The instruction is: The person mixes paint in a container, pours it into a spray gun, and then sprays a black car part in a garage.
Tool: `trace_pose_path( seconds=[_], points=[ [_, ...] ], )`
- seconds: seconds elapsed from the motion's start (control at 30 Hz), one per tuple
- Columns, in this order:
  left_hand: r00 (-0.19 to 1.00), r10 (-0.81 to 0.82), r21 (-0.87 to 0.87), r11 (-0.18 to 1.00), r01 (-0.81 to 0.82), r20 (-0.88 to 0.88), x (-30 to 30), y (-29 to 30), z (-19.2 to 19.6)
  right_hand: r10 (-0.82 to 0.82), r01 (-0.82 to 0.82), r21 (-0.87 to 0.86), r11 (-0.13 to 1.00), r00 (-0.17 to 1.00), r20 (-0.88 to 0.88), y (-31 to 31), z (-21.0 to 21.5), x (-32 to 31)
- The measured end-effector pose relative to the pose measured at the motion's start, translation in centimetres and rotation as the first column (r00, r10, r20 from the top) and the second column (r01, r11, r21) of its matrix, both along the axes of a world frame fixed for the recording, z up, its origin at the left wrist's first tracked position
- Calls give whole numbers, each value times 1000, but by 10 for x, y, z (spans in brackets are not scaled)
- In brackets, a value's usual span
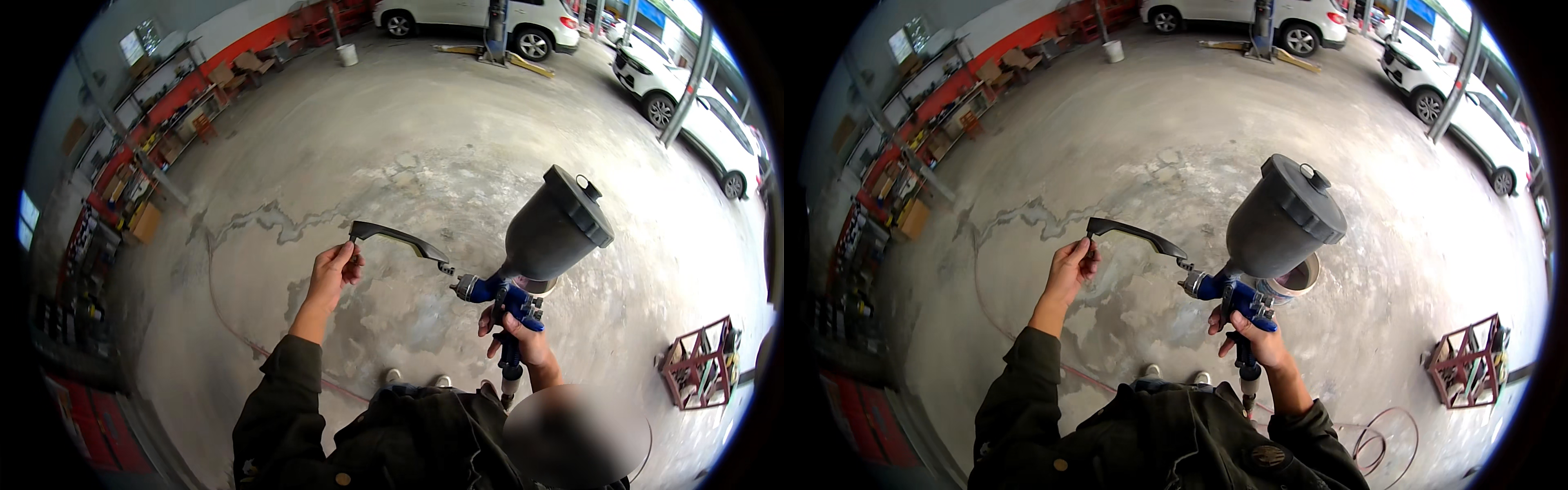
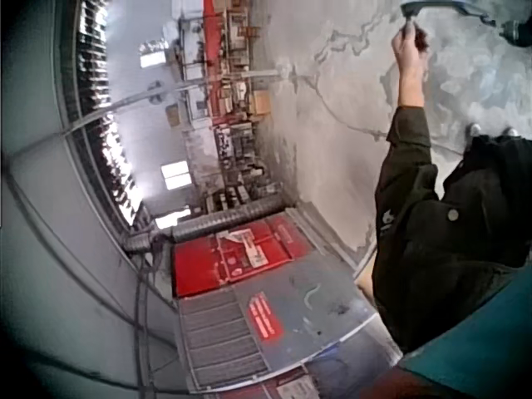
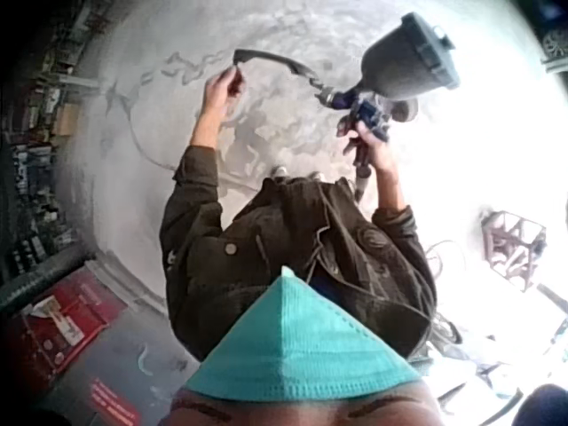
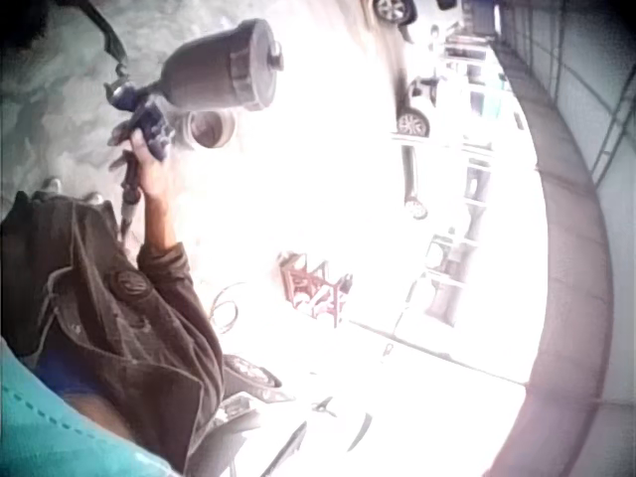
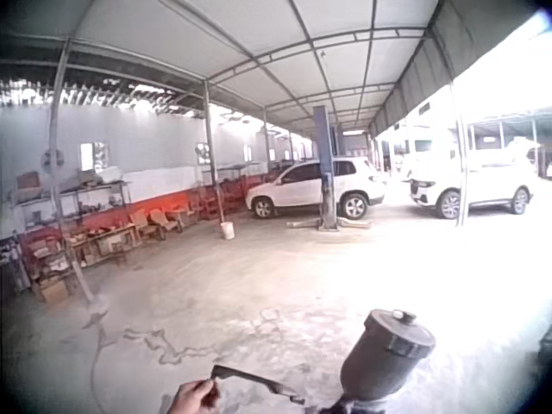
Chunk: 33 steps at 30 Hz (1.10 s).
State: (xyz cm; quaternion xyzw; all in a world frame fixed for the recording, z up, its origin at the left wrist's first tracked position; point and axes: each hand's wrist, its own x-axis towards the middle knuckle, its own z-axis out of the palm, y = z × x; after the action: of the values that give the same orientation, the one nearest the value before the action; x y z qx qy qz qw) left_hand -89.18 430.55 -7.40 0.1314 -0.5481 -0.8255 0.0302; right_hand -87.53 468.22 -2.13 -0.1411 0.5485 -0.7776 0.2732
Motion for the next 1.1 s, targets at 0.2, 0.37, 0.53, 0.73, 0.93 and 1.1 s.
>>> trace_pose_path(
  seconds=[0.2, 0.37, 0.53, 0.73, 0.93, 1.1],
  points=[
    [974, -97, 279, 948, 153, -203, -18, 10, -5, -212, 214, 42, 976, 976, -38, -1, -4, 11],
    [876, -381, -15, 919, 394, -297, -9, -3, -7, -270, 270, 53, 962, 963, 9, -6, 0, 17],
    [822, -460, -196, 887, 417, -335, -6, -17, -2, -292, 290, 105, 951, 956, 10, -8, -6, 19],
    [797, -575, -350, 796, 494, -184, -7, -15, 3, -364, 357, 112, 927, 930, 49, -11, -3, 24],
    [776, -589, -325, 796, 511, -226, -7, 14, -20, -313, 314, -9, 949, 949, 39, -21, 9, 20],
    [792, -583, -235, 808, 541, -182, 3, 53, -12, -560, 599, 105, 794, 787, -259, -47, 27, -4]
  ],
)
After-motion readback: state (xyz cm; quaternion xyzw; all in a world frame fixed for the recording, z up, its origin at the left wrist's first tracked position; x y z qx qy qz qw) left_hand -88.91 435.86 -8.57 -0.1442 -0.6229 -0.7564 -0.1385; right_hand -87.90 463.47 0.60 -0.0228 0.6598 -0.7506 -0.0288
